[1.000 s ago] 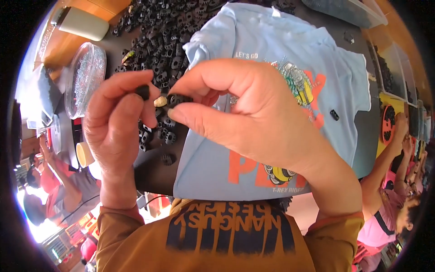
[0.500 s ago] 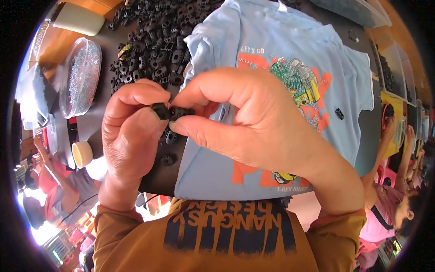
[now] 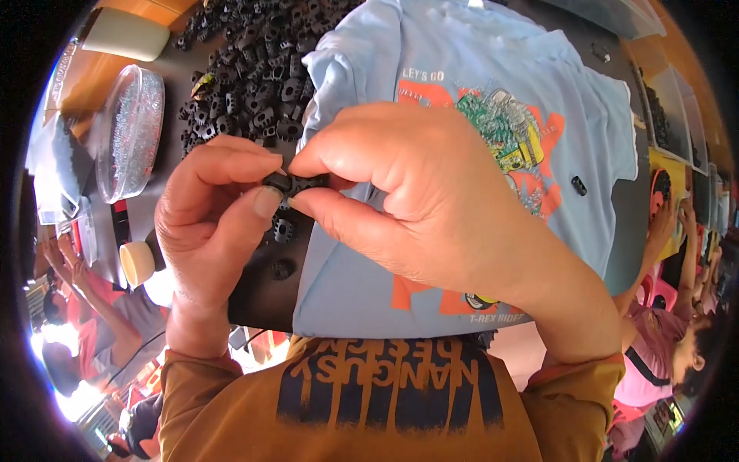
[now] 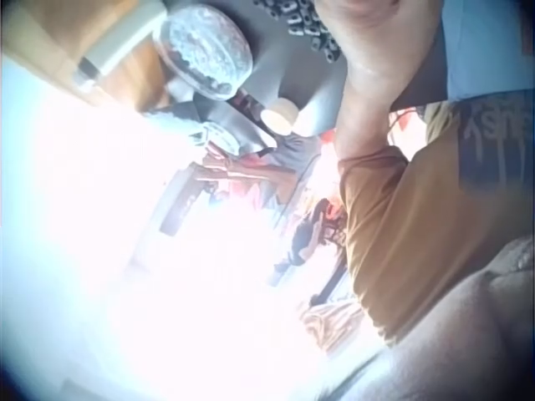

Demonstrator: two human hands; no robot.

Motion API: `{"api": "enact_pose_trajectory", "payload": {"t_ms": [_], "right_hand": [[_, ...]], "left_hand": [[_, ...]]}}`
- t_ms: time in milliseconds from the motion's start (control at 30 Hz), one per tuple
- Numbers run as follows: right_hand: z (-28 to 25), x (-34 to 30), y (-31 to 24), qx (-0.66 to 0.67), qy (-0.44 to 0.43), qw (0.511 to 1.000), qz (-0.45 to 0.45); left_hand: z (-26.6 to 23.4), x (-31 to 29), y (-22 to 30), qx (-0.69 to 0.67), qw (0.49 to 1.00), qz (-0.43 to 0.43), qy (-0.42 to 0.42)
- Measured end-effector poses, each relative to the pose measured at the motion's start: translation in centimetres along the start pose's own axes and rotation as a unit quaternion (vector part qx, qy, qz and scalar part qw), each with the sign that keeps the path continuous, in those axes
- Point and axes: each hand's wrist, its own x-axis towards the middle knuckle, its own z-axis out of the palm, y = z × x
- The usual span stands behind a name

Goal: Assembling plastic cord locks by manually inserting springs and toggles into the housing.

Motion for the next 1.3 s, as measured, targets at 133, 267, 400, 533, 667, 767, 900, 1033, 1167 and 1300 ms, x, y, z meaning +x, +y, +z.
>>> {"api": "enact_pose_trajectory", "payload": {"t_ms": [133, 267, 400, 533, 667, 767, 900, 1033, 1167, 1300], "right_hand": [[0.1, 0.0, 0.1, 0.008, 0.009, 1.0, 0.011], [0.1, -0.1, 0.1, 0.012, 0.008, 1.0, -0.012], [0.0, -0.1, 0.1, 0.044, -0.003, 0.999, -0.009], [0.1, -0.3, 0.1, 0.053, -0.008, 0.999, 0.009], [0.4, -0.5, -0.3, 0.015, 0.007, 1.0, -0.001], [0.3, -0.6, -0.6, -0.027, 0.012, 1.0, -0.008], [0.3, -0.7, -1.1, 0.019, 0.002, 0.999, 0.05], [0.0, -0.5, -1.3, 0.143, -0.003, 0.979, 0.146], [-0.2, -0.2, -1.6, 0.256, -0.005, 0.925, 0.282], [0.1, -0.3, -2.0, 0.315, 0.012, 0.9, 0.302]], "left_hand": [[-0.6, 0.0, 0.5, -0.012, 0.999, -0.031, -0.017], [-0.3, -0.3, 0.9, -0.085, 0.991, -0.105, 0.015], [0.0, -0.2, 0.5, -0.089, 0.994, -0.06, 0.003], [-0.1, -0.2, 0.0, -0.1, 0.994, -0.042, -0.018], [-0.1, -0.5, -0.1, -0.009, 1.0, 0.013, -0.025], [0.3, -0.9, -0.3, 0.107, 0.99, 0.09, -0.011], [0.4, -1.2, -0.5, 0.105, 0.989, 0.101, -0.017], [0.3, -0.8, -1.0, 0.09, 0.986, 0.135, -0.027], [0.6, -0.8, -0.8, 0.145, 0.977, 0.154, -0.026], [1.1, -1.0, -0.4, 0.213, 0.963, 0.163, 0.001]]}}
